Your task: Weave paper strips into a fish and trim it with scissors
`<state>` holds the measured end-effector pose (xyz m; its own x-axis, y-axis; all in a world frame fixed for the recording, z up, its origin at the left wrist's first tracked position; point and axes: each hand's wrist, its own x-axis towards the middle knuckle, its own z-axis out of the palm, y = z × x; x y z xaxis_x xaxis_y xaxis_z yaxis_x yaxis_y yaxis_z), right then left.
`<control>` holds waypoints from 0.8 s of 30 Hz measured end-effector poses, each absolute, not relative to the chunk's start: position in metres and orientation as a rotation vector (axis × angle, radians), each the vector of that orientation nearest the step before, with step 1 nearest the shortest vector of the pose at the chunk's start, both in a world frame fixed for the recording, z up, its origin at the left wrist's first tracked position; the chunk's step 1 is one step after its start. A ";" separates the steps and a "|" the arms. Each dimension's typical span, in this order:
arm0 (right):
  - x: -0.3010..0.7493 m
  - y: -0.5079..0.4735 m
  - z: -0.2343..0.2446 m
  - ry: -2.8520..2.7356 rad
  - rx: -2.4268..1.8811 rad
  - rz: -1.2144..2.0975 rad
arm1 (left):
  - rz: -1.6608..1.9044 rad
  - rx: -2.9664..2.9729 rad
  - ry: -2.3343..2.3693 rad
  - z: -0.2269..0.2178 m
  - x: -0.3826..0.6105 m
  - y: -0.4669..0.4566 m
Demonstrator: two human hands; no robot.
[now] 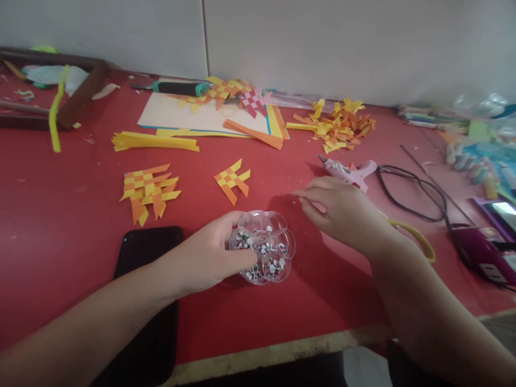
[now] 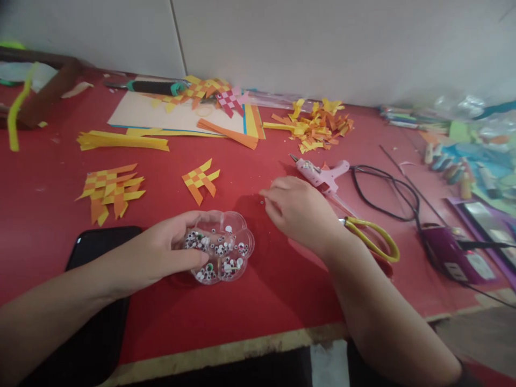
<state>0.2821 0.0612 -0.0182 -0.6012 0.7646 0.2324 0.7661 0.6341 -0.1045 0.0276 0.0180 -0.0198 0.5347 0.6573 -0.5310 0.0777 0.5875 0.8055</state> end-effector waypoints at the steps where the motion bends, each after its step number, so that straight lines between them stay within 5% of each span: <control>1: 0.278 0.057 -0.015 -2.548 -1.235 -0.030 | 0.400 0.902 0.955 -0.019 0.028 0.018; 10: 0.238 0.042 0.025 -2.719 -0.762 0.508 | 0.202 1.003 0.917 -0.011 0.022 0.018; 24: 0.218 0.055 0.043 -3.162 -0.555 0.422 | 0.264 1.003 0.797 -0.011 0.022 0.016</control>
